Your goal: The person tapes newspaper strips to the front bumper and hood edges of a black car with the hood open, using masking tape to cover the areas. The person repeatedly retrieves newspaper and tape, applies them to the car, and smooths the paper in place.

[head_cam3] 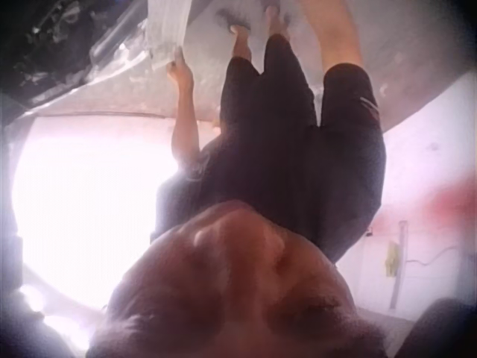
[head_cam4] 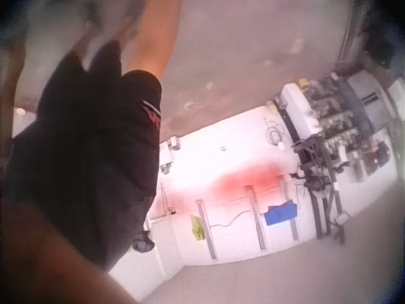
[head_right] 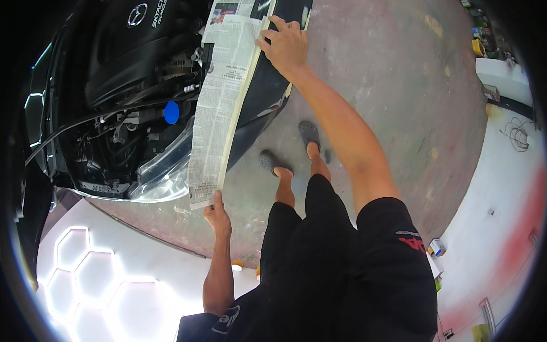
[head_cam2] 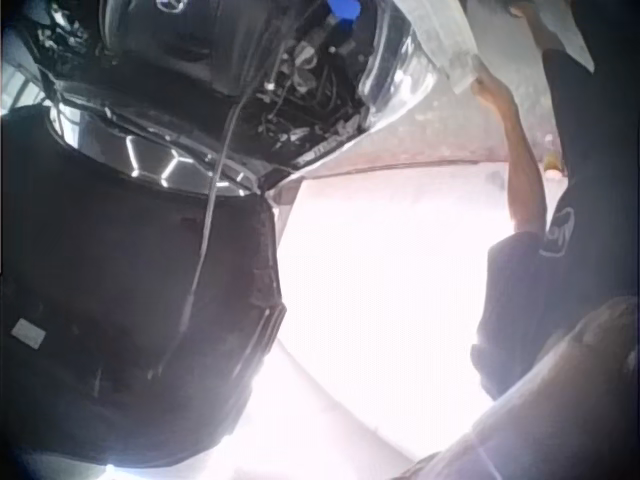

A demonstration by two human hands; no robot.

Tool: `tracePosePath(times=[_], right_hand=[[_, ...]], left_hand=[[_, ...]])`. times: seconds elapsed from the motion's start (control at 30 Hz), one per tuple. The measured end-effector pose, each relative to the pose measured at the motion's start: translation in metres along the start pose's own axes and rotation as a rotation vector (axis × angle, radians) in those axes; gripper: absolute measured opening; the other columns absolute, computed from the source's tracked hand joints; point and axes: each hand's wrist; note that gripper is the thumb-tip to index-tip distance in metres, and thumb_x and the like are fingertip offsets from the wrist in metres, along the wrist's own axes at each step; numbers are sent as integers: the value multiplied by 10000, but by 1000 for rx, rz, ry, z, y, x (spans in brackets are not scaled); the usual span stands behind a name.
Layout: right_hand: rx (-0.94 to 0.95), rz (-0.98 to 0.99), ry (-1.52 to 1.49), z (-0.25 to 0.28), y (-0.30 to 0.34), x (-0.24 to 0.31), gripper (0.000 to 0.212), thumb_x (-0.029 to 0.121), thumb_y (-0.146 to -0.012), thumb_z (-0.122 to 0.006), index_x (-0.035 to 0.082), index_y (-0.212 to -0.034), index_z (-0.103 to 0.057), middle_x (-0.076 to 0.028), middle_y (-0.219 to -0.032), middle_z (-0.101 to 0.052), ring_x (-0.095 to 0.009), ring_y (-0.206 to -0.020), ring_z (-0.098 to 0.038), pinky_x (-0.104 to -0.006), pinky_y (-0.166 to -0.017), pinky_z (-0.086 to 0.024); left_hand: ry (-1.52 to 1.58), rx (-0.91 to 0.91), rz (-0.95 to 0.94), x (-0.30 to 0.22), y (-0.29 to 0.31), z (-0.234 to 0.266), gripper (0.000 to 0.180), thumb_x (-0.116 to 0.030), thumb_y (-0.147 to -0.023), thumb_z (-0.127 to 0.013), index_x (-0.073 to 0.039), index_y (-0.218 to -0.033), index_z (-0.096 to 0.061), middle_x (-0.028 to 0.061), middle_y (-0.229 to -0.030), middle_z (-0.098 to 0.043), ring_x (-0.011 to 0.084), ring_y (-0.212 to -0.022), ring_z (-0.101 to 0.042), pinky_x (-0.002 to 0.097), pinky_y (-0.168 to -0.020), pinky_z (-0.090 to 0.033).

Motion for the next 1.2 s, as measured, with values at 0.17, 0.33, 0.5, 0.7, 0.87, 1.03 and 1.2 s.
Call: tracePosePath(times=[0.17,0.33,0.5,0.7,0.87,1.03,1.2], right_hand=[[101,93,155,15,32,19,458,577,-957,-783,262,-1281,-859,71,-1571,-659,-303,-1386,-583,-505,-1102,-462],[179,59,192,21,63,42,554,614,-945,-792,261,-1371,-817,73,-1598,-641,-330,-1496,-523,-538,-1146,-421],[155,46,152,17,91,55,551,594,-948,-801,240,-1369,-814,62,-1612,-633,-345,-1530,-491,-543,-1175,-392],[161,-26,-20,25,100,71,472,470,-953,-800,167,-1315,-812,-18,-1587,-644,-387,-1534,-474,-620,-1219,-367],[67,-35,-76,22,109,79,379,387,-899,-826,137,-1184,-845,-47,-1521,-692,-404,-1484,-510,-641,-1171,-418],[84,-29,-61,37,115,90,463,410,-877,-839,113,-1231,-831,-61,-1539,-678,-418,-1500,-494,-637,-1188,-409],[87,-54,-60,30,120,99,430,355,-905,-815,106,-1256,-815,-83,-1553,-661,-425,-1502,-490,-636,-1191,-408]], left_hand=[[-38,36,-8,7,-13,8,394,-268,-1114,-748,100,-1251,-785,106,-1141,-795,143,-1019,-656,311,-925,-527],[-6,64,-124,-7,-14,8,413,-278,-1123,-737,98,-1292,-768,125,-1209,-788,162,-1097,-670,329,-998,-528],[1,22,-239,-13,-22,9,417,-263,-1127,-724,98,-1335,-743,158,-1270,-781,219,-1158,-691,367,-1047,-531],[-167,-26,-395,-23,-42,21,406,-241,-1127,-708,96,-1353,-724,219,-1348,-718,312,-1222,-675,416,-1063,-522],[-193,-38,-439,-31,-56,25,374,-235,-1127,-707,72,-1337,-744,190,-1293,-673,297,-1147,-662,427,-982,-523],[-186,-25,-460,-29,-64,25,367,-247,-1123,-716,64,-1314,-761,181,-1242,-666,283,-1100,-656,426,-937,-519],[-159,-55,-526,-19,-72,28,394,-294,-1124,-719,49,-1313,-768,187,-1240,-676,281,-1056,-642,425,-898,-515]])
Point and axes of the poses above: each hand's wrist, its own y-axis away from the middle knuckle, its own z-axis out of the back of the hand, x = y × z
